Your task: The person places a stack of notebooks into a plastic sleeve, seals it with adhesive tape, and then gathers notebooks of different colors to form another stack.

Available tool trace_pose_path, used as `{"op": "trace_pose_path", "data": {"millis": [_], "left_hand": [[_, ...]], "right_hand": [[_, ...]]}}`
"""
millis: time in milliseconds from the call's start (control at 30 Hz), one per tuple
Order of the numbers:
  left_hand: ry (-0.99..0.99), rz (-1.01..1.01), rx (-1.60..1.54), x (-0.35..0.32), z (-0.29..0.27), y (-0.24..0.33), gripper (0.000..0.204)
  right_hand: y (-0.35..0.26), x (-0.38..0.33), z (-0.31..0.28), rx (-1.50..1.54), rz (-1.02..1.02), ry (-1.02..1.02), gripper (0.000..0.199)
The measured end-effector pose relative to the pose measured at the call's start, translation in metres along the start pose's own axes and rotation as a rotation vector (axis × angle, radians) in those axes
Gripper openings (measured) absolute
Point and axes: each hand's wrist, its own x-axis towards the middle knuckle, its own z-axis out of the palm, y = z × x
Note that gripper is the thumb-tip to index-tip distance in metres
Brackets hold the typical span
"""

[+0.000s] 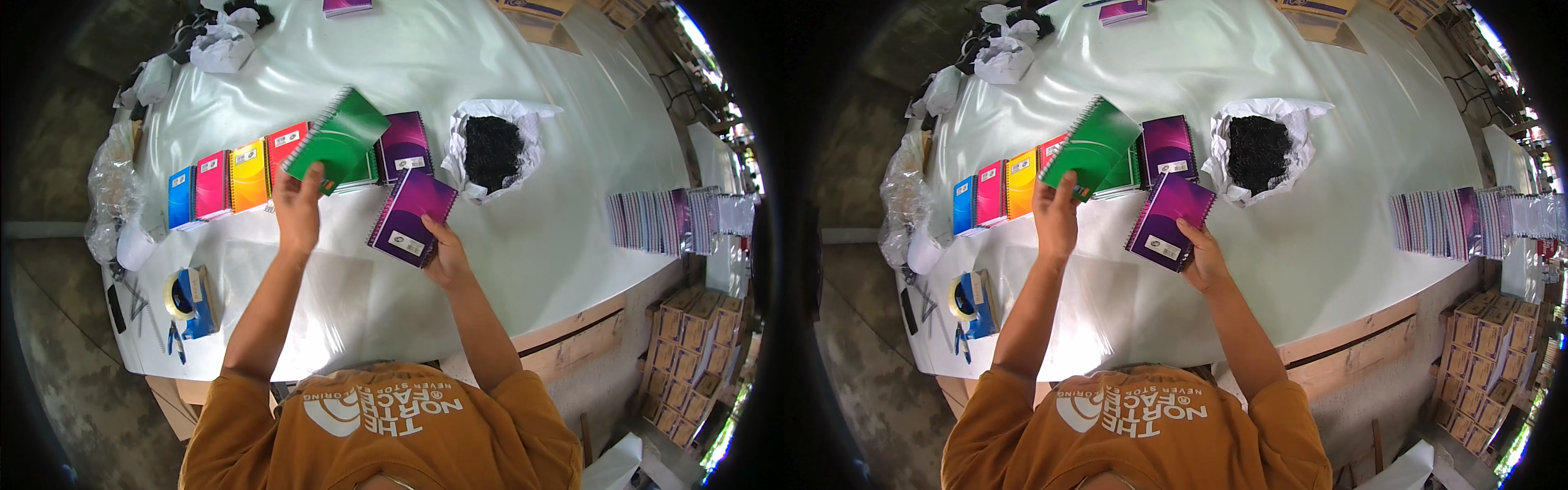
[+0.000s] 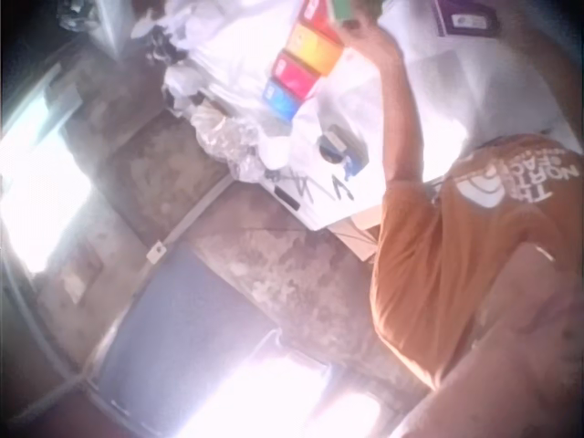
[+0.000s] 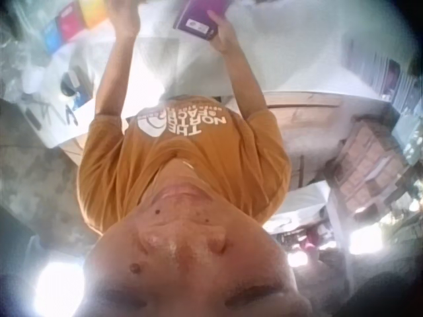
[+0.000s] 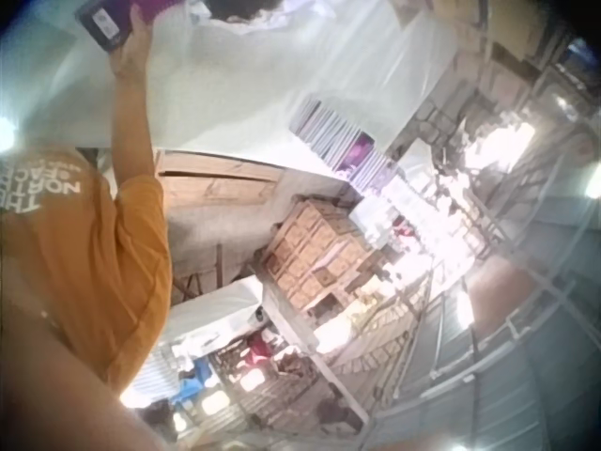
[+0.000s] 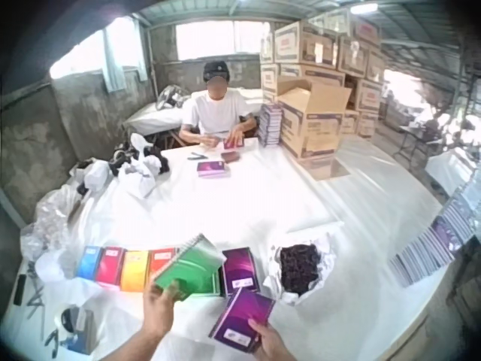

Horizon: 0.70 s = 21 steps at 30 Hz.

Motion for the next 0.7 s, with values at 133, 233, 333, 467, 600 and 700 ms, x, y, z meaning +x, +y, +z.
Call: {"op": "trace_pose_path", "data": {"millis": [133, 233, 333, 467, 600, 700], "left_hand": [[-0.263, 0.506, 0.458, -0.045, 0.014, 0.011, 0.027], [-0.287, 0.473, 0.379, -0.065, 0.025, 0.005, 0.024], [-0.101, -0.196, -0.072, -0.069, 0.038, 0.019, 0.019], [-0.197, 0.01, 0.66, -0.075, 0.022, -0.022, 0.034], [-0.245, 0.118, 0.61, -0.017, 0.009, -0.032, 0.052], [-0.505, 0.454, 1.254, 0.008, -0.001, -0.043, 0.05]], "right_hand": [[0.003, 0.0, 0.009, 0.05, 0.04, -0.021, 0.037], [0.005, -0.002, 0.008, 0.071, 0.023, -0.007, 0.039], [0.009, -0.009, 0.006, 0.1, -0.032, -0.076, 0.057], [0.009, -0.012, 0.012, -0.084, -0.195, -0.045, 0.045], [-0.011, -0.017, -0.005, 0.067, -0.059, -0.09, 0.04], [-0.016, -0.03, 0.003, 0.19, -0.061, -0.146, 0.038]]}}
